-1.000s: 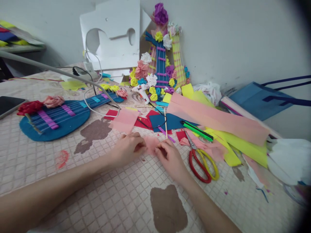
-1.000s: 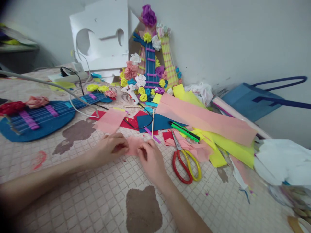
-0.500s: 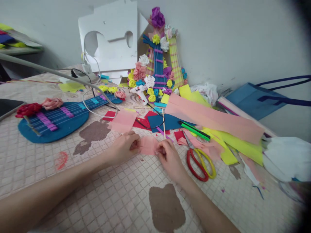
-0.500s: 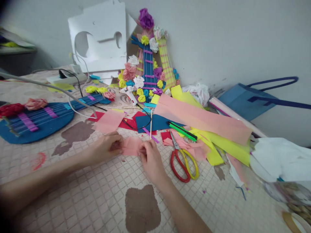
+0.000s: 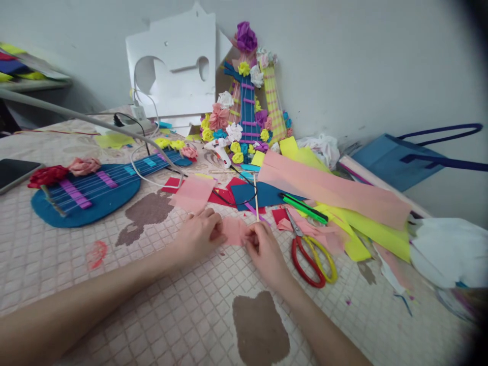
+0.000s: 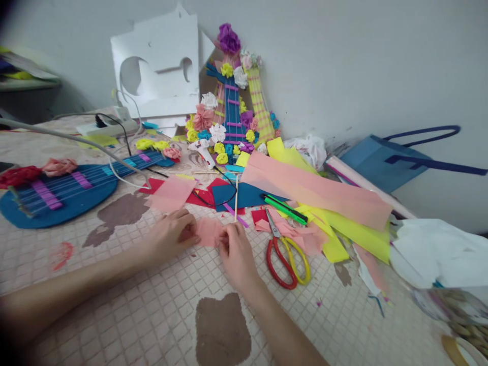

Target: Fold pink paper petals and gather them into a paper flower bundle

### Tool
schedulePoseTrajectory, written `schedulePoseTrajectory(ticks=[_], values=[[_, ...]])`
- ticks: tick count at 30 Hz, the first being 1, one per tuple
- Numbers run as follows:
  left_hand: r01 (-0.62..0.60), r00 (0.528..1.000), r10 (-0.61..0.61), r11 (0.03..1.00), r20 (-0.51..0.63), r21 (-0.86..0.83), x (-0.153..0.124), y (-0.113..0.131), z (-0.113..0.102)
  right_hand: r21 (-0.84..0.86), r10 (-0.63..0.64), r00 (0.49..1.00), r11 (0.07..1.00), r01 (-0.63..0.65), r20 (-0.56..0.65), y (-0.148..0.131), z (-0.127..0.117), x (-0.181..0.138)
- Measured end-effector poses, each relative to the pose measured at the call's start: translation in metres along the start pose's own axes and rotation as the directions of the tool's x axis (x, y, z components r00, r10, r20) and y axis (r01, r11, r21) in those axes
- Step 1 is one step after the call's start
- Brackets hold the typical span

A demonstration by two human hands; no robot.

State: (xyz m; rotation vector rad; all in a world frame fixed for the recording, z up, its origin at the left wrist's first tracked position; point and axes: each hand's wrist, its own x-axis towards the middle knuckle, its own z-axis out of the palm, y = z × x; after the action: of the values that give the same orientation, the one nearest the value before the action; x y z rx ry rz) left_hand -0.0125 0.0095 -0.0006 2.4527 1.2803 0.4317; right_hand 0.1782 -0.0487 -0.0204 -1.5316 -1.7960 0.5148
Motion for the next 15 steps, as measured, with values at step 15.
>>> schedulePoseTrajectory(ticks=[15], values=[[0.021,0.999,-0.02,1.0,0.029,-0.012,0.002,-0.003,-0.001,0.087,0.028,0.996,0.996,-0.02,-0.087,0.003,-0.013,0.004]])
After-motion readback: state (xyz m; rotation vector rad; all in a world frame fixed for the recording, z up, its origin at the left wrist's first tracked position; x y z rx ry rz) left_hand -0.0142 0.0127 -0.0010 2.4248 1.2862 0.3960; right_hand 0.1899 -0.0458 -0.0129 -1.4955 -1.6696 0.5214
